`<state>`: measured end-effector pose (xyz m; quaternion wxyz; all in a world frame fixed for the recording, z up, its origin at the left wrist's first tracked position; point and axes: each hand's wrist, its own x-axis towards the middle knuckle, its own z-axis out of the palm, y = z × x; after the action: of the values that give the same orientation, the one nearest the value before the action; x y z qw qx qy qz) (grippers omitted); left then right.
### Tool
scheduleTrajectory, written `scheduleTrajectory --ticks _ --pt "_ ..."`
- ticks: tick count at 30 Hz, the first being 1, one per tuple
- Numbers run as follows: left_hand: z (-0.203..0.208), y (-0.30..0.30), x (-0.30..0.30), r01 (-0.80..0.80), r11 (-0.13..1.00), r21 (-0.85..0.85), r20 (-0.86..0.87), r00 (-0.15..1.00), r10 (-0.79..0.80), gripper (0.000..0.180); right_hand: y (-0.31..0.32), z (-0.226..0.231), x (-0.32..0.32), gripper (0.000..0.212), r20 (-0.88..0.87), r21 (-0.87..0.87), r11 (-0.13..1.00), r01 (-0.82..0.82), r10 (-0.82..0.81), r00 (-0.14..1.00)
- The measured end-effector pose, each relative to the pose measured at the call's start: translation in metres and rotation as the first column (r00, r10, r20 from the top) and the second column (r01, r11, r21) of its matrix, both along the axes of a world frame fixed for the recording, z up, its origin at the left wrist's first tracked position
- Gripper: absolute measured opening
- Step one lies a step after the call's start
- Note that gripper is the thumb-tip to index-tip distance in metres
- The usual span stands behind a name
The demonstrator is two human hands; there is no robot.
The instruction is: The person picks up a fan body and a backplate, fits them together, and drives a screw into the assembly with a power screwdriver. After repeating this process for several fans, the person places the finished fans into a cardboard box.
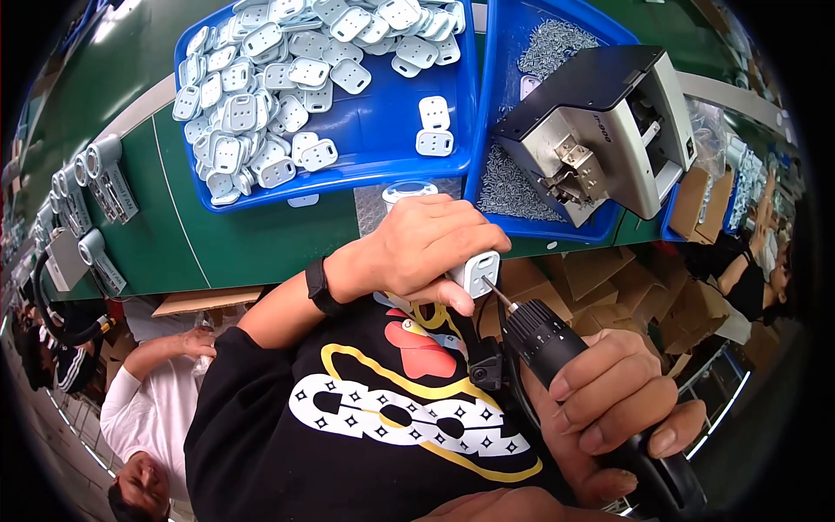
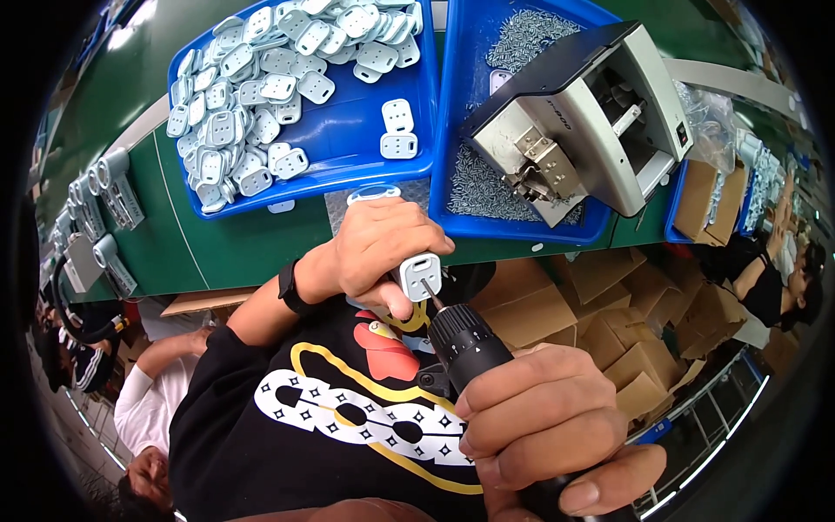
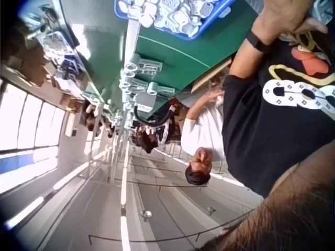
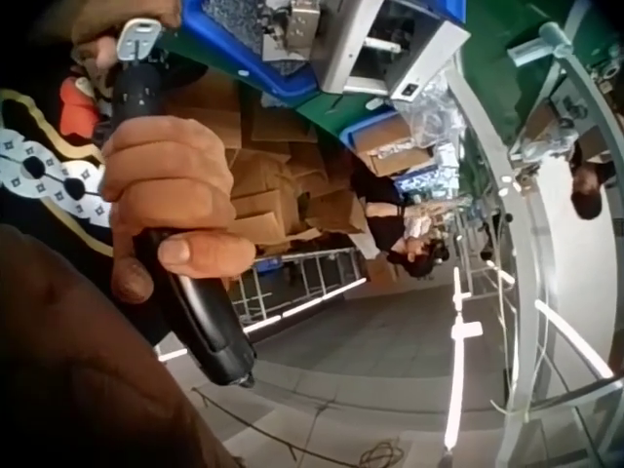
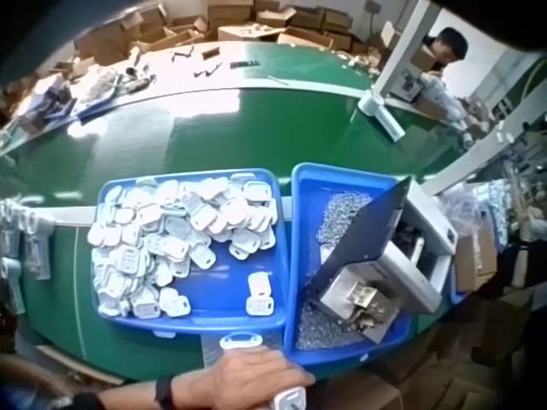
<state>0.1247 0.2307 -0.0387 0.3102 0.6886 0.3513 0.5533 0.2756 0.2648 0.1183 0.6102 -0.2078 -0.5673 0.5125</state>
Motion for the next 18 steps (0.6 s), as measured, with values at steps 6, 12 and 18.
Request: scheduleTrajectory --ticks 6,12,18 --pt "0.002 0.002 0.006 -0.026 0.999 0.029 -0.009 1.000 0.026 0.069 0.068 -0.032 0.023 0.030 0.235 0.037 0.974 0.224 -0.226 0.945" --pt "0.000 0.003 -0.002 -0.021 1.000 0.009 -0.029 0.999 0.021 0.063 0.050 -0.040 0.019 0.032 -0.006 -0.105 0.991 0.080 -0.082 0.997" --pt "-0.002 -0.003 -0.003 -0.008 1.000 -0.006 -0.031 0.999 0.008 0.062 -0.002 0.031 0.040 0.046 0.144 -0.083 0.971 -0.226 0.236 0.961"
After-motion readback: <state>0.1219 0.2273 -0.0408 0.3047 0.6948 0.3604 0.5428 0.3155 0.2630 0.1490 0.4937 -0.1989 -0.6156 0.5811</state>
